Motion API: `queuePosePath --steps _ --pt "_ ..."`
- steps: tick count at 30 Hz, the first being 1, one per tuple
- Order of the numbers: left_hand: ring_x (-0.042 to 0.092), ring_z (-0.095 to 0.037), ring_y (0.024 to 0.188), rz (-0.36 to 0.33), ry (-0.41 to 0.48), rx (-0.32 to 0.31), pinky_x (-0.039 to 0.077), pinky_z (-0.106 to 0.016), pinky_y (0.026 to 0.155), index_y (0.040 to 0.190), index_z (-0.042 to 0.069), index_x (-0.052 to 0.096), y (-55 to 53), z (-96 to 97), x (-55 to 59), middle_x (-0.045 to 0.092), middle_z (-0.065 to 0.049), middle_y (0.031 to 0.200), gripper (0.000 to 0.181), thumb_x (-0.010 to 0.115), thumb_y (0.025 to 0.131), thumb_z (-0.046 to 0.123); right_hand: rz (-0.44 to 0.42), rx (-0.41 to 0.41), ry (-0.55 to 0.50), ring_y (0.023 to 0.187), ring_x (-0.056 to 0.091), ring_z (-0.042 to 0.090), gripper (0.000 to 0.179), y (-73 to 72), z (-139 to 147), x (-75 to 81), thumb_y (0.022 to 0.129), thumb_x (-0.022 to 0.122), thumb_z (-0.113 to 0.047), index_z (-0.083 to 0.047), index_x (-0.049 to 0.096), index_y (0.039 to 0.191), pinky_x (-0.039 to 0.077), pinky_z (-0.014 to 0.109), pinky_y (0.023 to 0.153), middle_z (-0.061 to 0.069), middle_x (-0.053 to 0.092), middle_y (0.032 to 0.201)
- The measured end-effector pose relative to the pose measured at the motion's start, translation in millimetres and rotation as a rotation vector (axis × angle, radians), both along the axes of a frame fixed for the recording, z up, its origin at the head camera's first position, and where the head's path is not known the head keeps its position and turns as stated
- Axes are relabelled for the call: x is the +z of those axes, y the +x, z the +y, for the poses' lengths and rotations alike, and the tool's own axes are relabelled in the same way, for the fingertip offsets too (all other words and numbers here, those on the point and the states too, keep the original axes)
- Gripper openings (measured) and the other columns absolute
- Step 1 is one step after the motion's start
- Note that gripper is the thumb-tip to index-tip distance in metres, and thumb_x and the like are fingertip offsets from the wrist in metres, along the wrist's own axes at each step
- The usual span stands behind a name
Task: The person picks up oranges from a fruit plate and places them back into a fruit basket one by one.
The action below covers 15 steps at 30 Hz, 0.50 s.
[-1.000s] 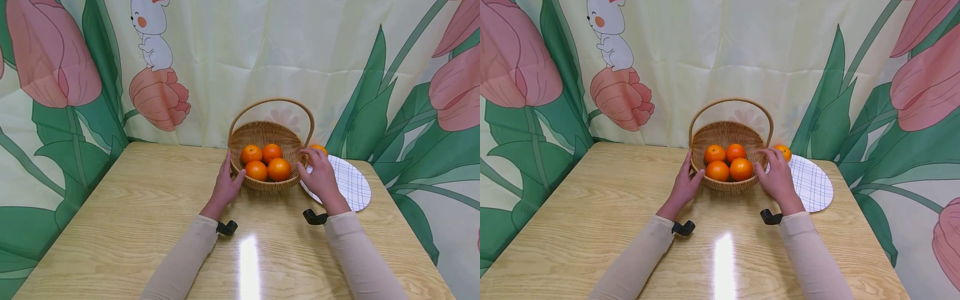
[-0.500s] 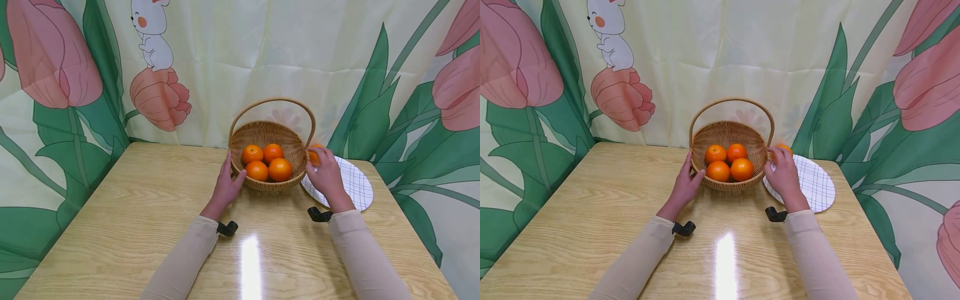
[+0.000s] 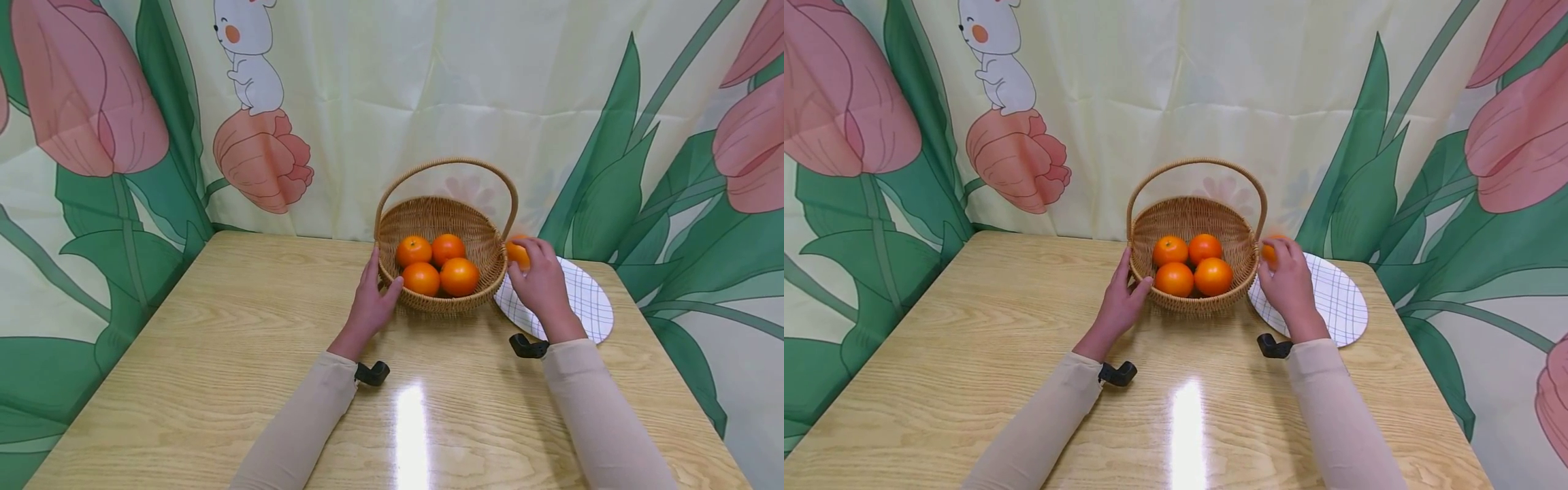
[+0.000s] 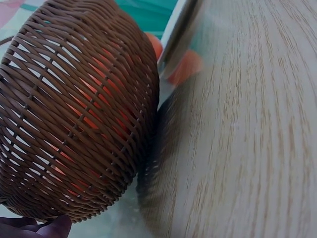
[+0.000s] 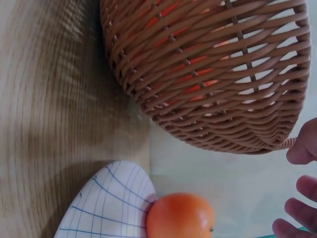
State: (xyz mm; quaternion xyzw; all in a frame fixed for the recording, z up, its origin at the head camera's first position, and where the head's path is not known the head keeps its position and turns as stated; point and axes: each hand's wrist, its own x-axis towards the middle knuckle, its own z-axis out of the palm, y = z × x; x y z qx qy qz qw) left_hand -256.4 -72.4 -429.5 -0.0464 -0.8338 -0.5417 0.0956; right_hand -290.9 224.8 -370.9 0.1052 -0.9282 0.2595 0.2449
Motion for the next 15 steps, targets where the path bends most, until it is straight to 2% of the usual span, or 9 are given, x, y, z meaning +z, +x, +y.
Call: queuePosePath --steps 7,15 --pt "0.023 -0.025 0.138 0.014 0.009 0.003 0.034 -0.042 0.106 0.145 0.036 0.000 0.2 -0.1 0.1 0.012 -0.001 0.153 0.076 0.051 0.089 0.043 -0.015 -0.020 -0.016 0.104 0.047 0.040 0.037 -5.3 2 1.1 0.084 0.054 -0.013 -0.007 0.054 0.121 0.045 0.056 0.084 0.021 0.043 0.126" --pt "0.024 -0.024 0.137 0.012 0.008 0.000 0.035 -0.041 0.106 0.146 0.036 0.001 1.5 -0.2 1.2 0.012 0.000 0.153 0.076 0.049 0.088 0.049 -0.054 -0.054 -0.013 0.105 0.046 0.040 0.039 -11.6 6 -0.1 0.084 0.057 -0.014 -0.007 0.053 0.122 0.045 0.056 0.084 0.022 0.042 0.127"
